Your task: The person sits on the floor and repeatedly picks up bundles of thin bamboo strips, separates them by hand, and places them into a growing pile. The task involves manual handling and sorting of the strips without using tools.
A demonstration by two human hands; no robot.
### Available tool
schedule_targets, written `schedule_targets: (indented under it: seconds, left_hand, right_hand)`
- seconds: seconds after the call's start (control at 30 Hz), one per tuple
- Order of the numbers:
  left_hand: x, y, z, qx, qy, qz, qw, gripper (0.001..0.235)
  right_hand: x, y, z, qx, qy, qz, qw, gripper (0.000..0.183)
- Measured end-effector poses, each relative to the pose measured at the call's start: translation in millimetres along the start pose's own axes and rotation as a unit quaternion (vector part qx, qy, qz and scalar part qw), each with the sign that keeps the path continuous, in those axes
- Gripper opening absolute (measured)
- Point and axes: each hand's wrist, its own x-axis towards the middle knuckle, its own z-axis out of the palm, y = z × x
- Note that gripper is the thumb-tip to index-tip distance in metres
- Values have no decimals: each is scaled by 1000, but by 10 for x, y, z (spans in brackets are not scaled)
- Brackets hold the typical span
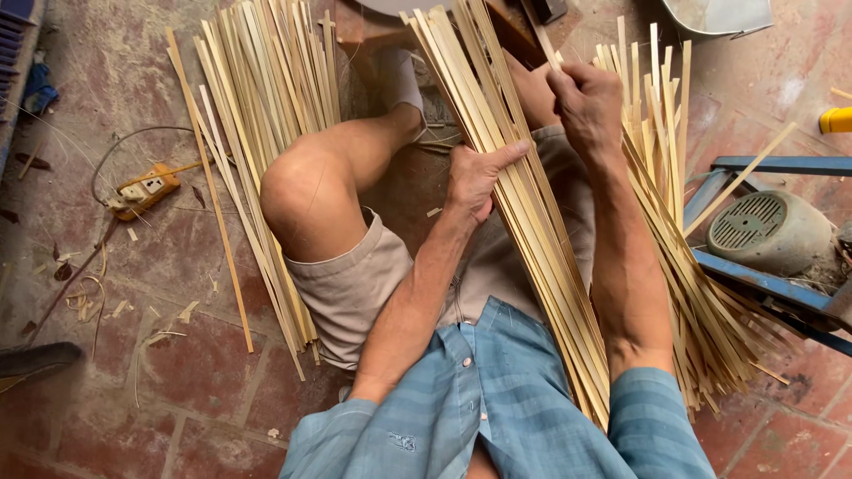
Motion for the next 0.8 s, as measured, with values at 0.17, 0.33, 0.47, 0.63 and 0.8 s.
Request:
schedule_targets:
  seconds: [0.17, 0.33, 0.47, 0.63, 0.8]
  left_hand:
    - [8, -24, -46, 46, 11, 0, 999, 32]
    - [10, -54, 32, 18, -11, 14, 1000, 30]
    - [-3, -21, 8, -18, -13, -11, 1000, 29]
    - [-5, -41, -24, 31, 15, 1, 999, 25]
    - [71, -126, -36, 24, 25, 23, 999, 26]
  right_hand:
    - [-1012, 191, -933, -52, -10, 92, 994, 30]
    - [-1377, 253, -819, -290, 84, -192, 934, 26]
    - [-1328, 81, -201, 12, -47, -53, 997, 22]
    - [-1290, 72, -466, 56, 11, 112, 992, 17]
    - [-692, -67, -347, -55, 22, 32, 998, 19]
